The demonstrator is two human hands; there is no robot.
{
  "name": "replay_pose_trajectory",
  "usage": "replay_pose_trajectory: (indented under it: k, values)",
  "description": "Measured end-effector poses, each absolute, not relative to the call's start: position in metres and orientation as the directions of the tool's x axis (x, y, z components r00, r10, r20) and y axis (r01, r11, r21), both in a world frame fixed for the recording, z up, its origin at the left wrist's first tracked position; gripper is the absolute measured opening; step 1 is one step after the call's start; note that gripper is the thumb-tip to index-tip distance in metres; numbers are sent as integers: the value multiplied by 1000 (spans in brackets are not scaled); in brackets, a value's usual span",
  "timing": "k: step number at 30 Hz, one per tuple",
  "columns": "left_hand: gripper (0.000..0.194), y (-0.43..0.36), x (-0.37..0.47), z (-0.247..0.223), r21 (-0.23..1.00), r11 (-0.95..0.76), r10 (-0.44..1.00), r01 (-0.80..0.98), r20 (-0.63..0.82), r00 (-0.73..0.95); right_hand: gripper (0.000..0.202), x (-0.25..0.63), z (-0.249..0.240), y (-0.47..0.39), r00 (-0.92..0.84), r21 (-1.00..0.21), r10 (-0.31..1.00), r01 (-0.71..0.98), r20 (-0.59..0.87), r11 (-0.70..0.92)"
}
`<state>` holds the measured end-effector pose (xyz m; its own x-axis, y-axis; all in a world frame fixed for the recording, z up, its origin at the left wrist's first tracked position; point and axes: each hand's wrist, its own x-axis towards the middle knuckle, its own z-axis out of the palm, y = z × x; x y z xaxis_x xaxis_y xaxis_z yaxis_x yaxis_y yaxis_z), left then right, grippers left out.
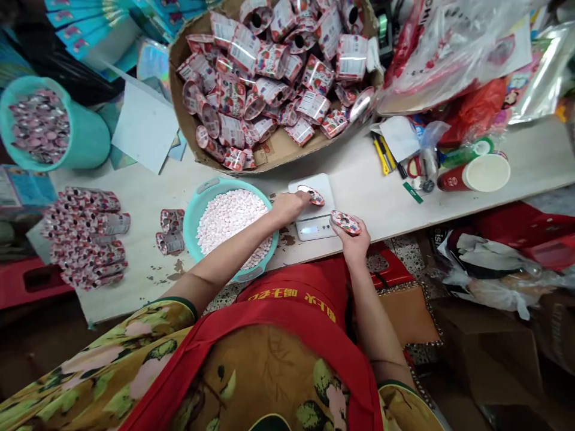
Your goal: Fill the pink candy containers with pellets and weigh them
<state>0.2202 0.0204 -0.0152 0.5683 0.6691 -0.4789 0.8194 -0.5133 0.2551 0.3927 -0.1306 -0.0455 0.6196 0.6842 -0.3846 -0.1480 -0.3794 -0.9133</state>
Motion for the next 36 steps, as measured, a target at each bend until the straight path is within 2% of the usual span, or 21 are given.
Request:
replay_pose_trajectory:
  k: [4,7,9,10,12,15,17,20,23,24,26,28,30,31,33,35,36]
  values:
    - [34,22,181,11,344,-308,826,887,-366,429,65,381,-53,-95,580,-940,754,-67,-309,-334]
    - [30,11,107,44,439,-127,966,889,-150,212,62,360,-70,-61,508,-959,834,49,-216,-278]
    - [28,-6,46,65,450,16,999,893,-45,4,59,346,-83,-44,457,-961,873,120,-170,-249]
    - [28,-16,15,73,417,126,992,900,-33,-124,57,342,-88,-40,435,-958,888,159,-150,-240]
    - [33,-38,-41,80,267,396,917,879,-68,-393,59,339,-92,-38,413,-934,906,277,-95,-224]
    - [46,-63,-106,59,19,615,781,788,-153,-605,71,348,-77,-46,424,-855,904,489,59,-174]
    - [50,-72,-132,30,-60,646,731,761,-241,-639,70,354,-55,-43,425,-800,886,589,186,-115]
    - [53,-76,-149,-16,-76,656,689,751,-348,-636,53,358,-19,-2,330,-704,880,710,342,8]
    - [54,-74,-157,-41,-67,672,665,738,-384,-641,43,360,1,82,128,-592,938,800,321,93]
    - [52,-73,-160,-44,-52,673,665,738,-395,-634,47,361,3,114,76,-556,963,827,259,84]
    - [45,-75,-167,-42,33,672,684,740,-412,-602,68,361,-1,176,57,-462,996,886,66,-20]
    - [38,-77,-177,-37,173,677,713,715,-397,-579,95,359,-13,226,125,-329,981,930,-147,-167]
    - [34,-78,-186,-34,296,680,729,671,-369,-576,121,358,-31,261,261,-218,918,918,-298,-331]
    - [32,-77,-190,-34,341,678,734,651,-360,-576,128,358,-42,272,300,-192,899,908,-319,-372]
    - [30,-74,-196,-38,395,673,739,625,-359,-570,142,363,-61,285,351,-170,897,899,-270,-403]
    - [25,-68,-197,-42,407,681,732,608,-361,-578,149,371,-73,286,308,-157,932,928,-190,-338]
    - [21,-66,-197,-43,395,701,713,594,-367,-598,147,375,-75,284,249,-157,961,951,-122,-266]
